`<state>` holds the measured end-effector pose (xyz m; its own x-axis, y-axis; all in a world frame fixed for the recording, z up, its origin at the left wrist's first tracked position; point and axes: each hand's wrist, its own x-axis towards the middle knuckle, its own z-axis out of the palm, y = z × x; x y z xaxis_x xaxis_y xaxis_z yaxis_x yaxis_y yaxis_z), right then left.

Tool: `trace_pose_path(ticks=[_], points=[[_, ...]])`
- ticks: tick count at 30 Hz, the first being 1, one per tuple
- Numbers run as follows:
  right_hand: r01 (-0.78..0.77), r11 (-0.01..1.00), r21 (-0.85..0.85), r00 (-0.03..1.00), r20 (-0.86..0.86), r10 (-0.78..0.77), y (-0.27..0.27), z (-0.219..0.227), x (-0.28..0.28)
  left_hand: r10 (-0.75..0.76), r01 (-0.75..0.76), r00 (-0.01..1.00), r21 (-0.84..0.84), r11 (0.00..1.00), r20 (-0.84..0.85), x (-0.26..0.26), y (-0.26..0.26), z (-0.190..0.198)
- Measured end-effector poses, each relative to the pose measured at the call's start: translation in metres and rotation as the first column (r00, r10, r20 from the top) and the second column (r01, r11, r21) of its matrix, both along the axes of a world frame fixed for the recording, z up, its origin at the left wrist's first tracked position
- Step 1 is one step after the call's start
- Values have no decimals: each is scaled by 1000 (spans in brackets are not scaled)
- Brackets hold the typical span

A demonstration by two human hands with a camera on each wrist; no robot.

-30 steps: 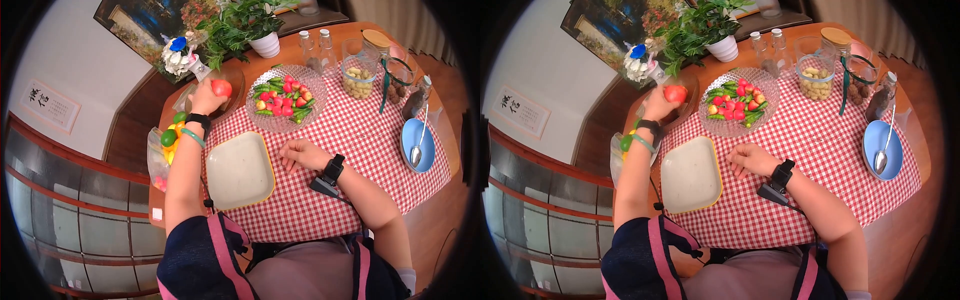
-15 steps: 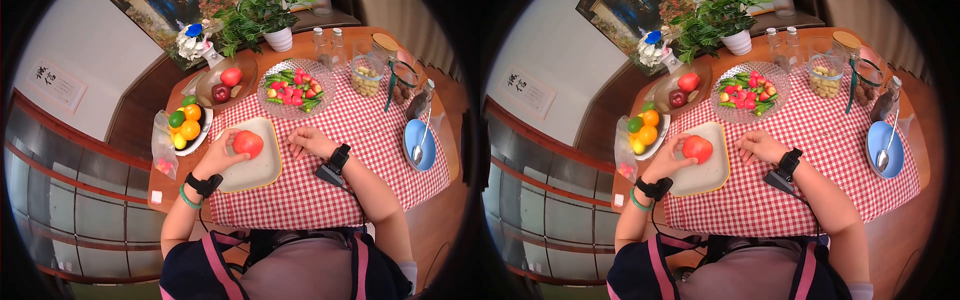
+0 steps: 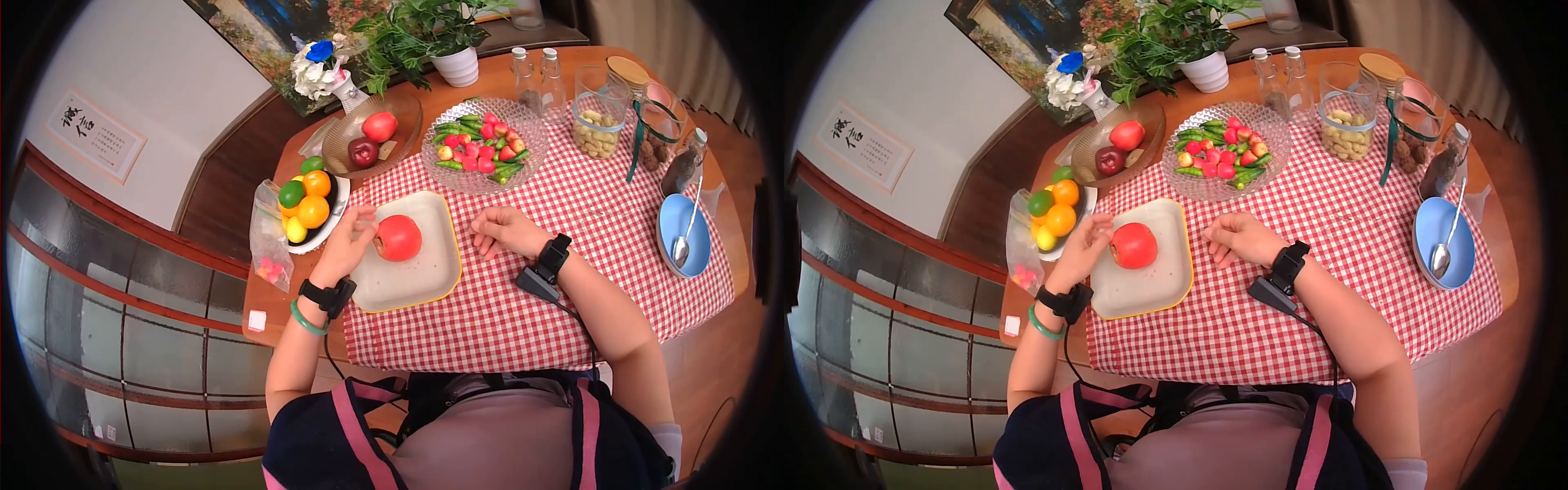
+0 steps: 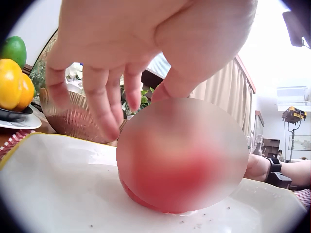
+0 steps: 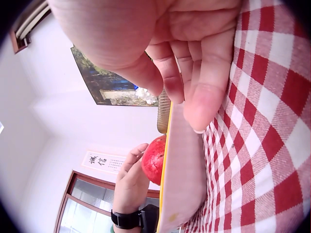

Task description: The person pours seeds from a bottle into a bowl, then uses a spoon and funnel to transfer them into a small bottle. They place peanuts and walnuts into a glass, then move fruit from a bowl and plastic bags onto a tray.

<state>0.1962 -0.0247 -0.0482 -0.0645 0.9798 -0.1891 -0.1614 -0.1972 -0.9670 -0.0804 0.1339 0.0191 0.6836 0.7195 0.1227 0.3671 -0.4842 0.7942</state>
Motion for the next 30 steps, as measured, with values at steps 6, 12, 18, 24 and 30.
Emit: trace_pose_path(ticks=[6, 12, 18, 24, 30], points=[[-3, 1000, 6, 1000, -4, 3, 0, -1, 1, -137, 208, 960, 297, 932, -243, 13, -26, 24], [-9, 1000, 11, 1000, -4, 9, -1, 1, 0, -28, 251, 890, 438, 863, -455, 15, -31, 24], [-5, 1000, 9, 1000, 10, 5, 0, 0, 0, -93, 190, 818, 114, 975, -567, 8, -17, 39], [1, 1000, 8, 1000, 16, -1, -1, 2, -1, -156, 100, 905, -159, 982, -395, -5, 15, 15], [-6, 1000, 9, 1000, 10, 6, 0, 1, 0, -141, 78, 911, -174, 982, -388, -5, 15, 25]])
